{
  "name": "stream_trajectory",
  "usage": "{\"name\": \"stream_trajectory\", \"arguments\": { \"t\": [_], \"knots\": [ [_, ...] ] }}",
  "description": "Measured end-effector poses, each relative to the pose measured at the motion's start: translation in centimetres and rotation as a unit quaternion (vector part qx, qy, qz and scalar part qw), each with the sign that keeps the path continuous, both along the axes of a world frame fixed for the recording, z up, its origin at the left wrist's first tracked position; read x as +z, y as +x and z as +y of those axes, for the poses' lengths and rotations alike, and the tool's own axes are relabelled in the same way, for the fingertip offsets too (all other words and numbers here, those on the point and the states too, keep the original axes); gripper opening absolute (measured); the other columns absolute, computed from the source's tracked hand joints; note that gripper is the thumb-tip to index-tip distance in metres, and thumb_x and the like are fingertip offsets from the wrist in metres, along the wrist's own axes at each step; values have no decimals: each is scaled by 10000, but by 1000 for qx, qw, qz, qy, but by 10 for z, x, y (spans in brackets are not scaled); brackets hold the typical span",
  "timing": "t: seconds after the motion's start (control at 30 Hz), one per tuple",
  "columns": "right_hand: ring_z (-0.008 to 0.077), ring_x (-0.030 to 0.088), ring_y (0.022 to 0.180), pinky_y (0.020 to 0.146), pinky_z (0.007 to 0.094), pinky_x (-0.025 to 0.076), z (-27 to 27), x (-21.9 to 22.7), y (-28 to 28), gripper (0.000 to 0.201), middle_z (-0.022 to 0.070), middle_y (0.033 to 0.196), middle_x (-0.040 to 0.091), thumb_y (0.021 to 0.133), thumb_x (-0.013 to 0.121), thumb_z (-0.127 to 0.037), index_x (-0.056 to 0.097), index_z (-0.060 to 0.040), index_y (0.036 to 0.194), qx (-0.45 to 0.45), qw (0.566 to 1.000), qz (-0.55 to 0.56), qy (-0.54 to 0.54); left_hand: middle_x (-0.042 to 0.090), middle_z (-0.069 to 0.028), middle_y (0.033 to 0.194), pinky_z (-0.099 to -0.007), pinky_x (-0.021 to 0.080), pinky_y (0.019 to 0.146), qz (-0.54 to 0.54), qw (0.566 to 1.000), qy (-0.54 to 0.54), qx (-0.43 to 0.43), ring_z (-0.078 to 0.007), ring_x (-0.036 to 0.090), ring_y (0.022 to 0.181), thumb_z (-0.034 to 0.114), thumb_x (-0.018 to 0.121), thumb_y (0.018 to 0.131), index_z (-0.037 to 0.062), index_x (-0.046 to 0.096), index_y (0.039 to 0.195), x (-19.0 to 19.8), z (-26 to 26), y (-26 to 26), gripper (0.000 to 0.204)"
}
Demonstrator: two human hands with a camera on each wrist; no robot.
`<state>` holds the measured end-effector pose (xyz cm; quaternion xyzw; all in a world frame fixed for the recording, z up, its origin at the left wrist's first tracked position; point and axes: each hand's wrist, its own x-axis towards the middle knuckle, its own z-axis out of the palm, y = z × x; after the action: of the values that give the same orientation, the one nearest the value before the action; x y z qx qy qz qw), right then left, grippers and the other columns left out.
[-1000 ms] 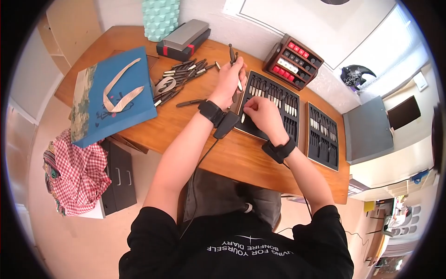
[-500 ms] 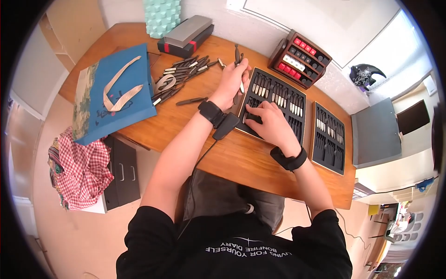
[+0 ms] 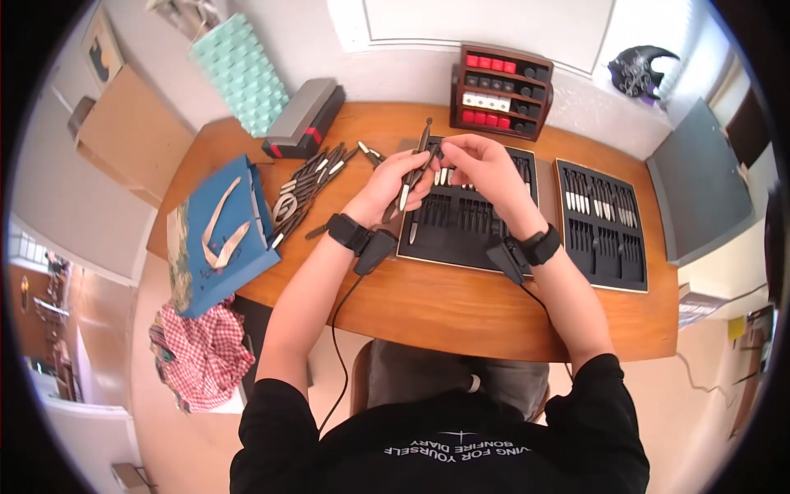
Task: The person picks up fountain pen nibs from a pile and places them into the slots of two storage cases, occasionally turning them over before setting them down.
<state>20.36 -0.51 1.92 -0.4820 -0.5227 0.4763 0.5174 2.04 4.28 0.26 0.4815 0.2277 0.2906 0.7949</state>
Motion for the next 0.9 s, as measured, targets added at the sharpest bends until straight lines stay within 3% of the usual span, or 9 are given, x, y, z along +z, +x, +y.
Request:
{"name": "stream_trajectory", "arguments": {
  "t": [0.1, 0.17, 0.23, 0.3, 0.37, 0.5, 0.57, 0.73, 0.9],
  "knots": [
    [52, 568, 666, 619, 194, 474, 6, -5, 11, 209, 11, 826, 659, 919, 637, -205, 657, -4, 973, 22, 999, 25, -21, 499, 4, 586, -192, 268, 355, 68, 996, 47, -43, -55, 360, 389, 303, 425, 1014, 69, 546, 940, 4, 3, 7, 274],
    [51, 569, 666, 622, 192, 474, 7, -6, 14, 200, 5, 821, 656, 917, 644, -211, 661, -16, 959, 0, 999, 54, -6, 503, 12, 565, -176, 248, 349, 159, 976, 147, -31, -36, 349, 374, 322, 427, 1013, 76, 557, 935, 13, 5, 12, 289],
    [46, 576, 686, 670, 191, 494, 10, -1, 21, 188, -18, 832, 645, 917, 652, -238, 662, -53, 950, -18, 998, 66, 6, 501, 28, 561, -166, 229, 349, 184, 968, 169, -19, -11, 331, 375, 332, 418, 1017, 75, 571, 927, 25, 10, 13, 313],
    [48, 585, 674, 638, 198, 505, 6, 9, 25, 206, -19, 811, 632, 915, 655, -250, 659, -47, 945, -58, 995, 84, 15, 481, 35, 571, -169, 231, 357, 200, 956, 213, 13, -12, 314, 379, 315, 413, 1021, 69, 567, 927, 33, 21, 10, 305],
    [60, 590, 581, 552, 195, 507, 5, 17, 32, 239, -7, 732, 622, 903, 669, -259, 648, -23, 872, -87, 993, 72, 34, 448, 46, 576, -170, 232, 365, 161, 966, 204, 16, -11, 301, 390, 304, 413, 1024, 65, 555, 917, 30, 37, 1, 298],
    [59, 560, 502, 474, 203, 474, -2, 24, 27, 295, 0, 640, 593, 877, 697, -285, 617, -21, 772, -83, 994, -63, 24, 398, 58, 572, -180, 243, 371, 143, 973, 178, 37, -17, 303, 403, 305, 410, 1026, 67, 521, 898, 22, 47, -25, 293],
    [67, 573, 507, 462, 208, 476, -3, 16, 16, 321, 14, 623, 595, 868, 705, -291, 615, -1, 765, -8, 987, -157, -41, 398, 54, 582, -185, 248, 373, 111, 986, 110, 64, -23, 301, 401, 298, 408, 1027, 70, 513, 916, 17, 46, -33, 275],
    [138, 649, 560, 498, 244, 532, -1, -9, -7, 319, 93, 672, 659, 890, 676, -267, 626, 31, 789, 48, 973, -160, -161, 399, 40, 596, -190, 241, 365, 49, 998, 24, 34, -39, 317, 407, 266, 419, 1023, 71, 515, 931, -11, 54, -29, 237],
    [138, 648, 578, 519, 250, 537, 1, -10, -9, 285, 94, 705, 671, 906, 645, -239, 642, 43, 865, 60, 965, -190, -169, 405, 37, 594, -193, 234, 352, 18, 999, -38, -21, -44, 316, 404, 277, 423, 1022, 76, 519, 943, -37, 62, -23, 236]
  ]
}}
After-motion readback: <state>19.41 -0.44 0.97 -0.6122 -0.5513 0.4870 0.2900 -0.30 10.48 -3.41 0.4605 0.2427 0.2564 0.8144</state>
